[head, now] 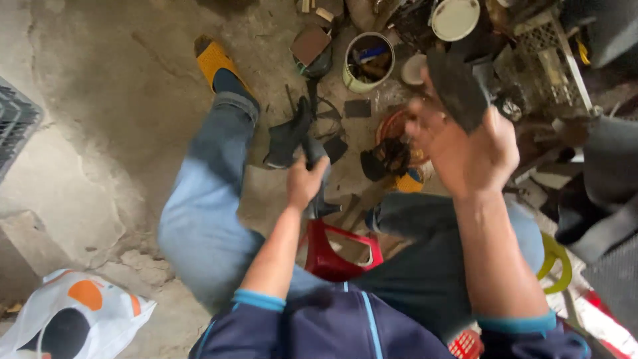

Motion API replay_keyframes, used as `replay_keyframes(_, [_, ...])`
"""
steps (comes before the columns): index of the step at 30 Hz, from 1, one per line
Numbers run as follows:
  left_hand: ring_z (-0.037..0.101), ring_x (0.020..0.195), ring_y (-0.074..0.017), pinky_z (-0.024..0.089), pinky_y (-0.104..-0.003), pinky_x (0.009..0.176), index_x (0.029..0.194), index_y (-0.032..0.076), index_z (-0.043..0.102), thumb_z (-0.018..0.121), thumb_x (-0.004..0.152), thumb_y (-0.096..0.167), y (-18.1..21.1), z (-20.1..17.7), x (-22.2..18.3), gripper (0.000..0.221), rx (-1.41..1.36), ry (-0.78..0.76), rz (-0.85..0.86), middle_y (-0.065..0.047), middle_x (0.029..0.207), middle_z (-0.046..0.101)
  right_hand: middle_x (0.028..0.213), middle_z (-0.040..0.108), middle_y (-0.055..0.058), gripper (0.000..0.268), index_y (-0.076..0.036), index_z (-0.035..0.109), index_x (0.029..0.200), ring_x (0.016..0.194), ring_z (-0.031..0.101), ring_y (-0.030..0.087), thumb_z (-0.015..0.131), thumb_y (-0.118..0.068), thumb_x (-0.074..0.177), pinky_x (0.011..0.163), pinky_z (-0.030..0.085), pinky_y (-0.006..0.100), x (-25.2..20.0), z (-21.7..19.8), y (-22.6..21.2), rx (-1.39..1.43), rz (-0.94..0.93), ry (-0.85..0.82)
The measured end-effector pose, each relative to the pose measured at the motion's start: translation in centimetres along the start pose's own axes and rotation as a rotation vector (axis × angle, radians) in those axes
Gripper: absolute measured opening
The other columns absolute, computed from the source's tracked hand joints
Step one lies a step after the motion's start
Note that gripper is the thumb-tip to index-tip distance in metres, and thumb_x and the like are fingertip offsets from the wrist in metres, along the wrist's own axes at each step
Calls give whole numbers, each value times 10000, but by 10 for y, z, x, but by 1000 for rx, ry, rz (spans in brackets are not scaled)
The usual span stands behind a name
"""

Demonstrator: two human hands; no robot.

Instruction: The person is performing shoe repair, specifically applying adhesive to the bottom of a shoe and a replacement sole piece, then pressing them together and wiping away excess glue.

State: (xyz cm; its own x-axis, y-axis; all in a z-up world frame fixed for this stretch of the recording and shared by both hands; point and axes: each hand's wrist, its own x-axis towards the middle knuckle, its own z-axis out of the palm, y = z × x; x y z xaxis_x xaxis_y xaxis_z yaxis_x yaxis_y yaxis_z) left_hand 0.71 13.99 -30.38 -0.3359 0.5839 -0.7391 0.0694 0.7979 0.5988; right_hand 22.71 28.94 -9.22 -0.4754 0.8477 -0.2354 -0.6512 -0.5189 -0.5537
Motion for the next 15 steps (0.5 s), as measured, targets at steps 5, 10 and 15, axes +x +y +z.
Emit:
replay_keyframes(5, [688, 988, -405, 526, -525, 825, 1233, 79, 631, 590, 870, 665, -89, 84, 96, 690, 551, 157, 32, -176, 1083, 728, 1670, 340, 266, 847, 73, 381, 1562, 1270, 574, 423, 800, -329, 945, 1065, 525, 515, 6, -3, 5, -35, 42, -52])
replay_keyframes(10, [691, 902, -348, 533, -489, 812, 1054, 95, 662, 759, 825, 636, -115, 124, 120, 596, 792, 392, 193, -114, 956, 721, 1527, 456, 284, 714, 5, 460, 1516, 1287, 568, 430, 816, -338, 1001, 1094, 513, 525, 11, -14, 13, -92, 72, -95])
replay_keyframes(15, [571, 774, -409, 440, -515, 667, 998, 24, 706, 551, 987, 597, -42, 84, 109, 593, 692, 554, 510, -184, 854, 618, 1663, 274, 344, 725, -14, 434, 1513, 1319, 553, 458, 863, -318, 1013, 1079, 487, 556, 11, -12, 15, -109, 90, -40])
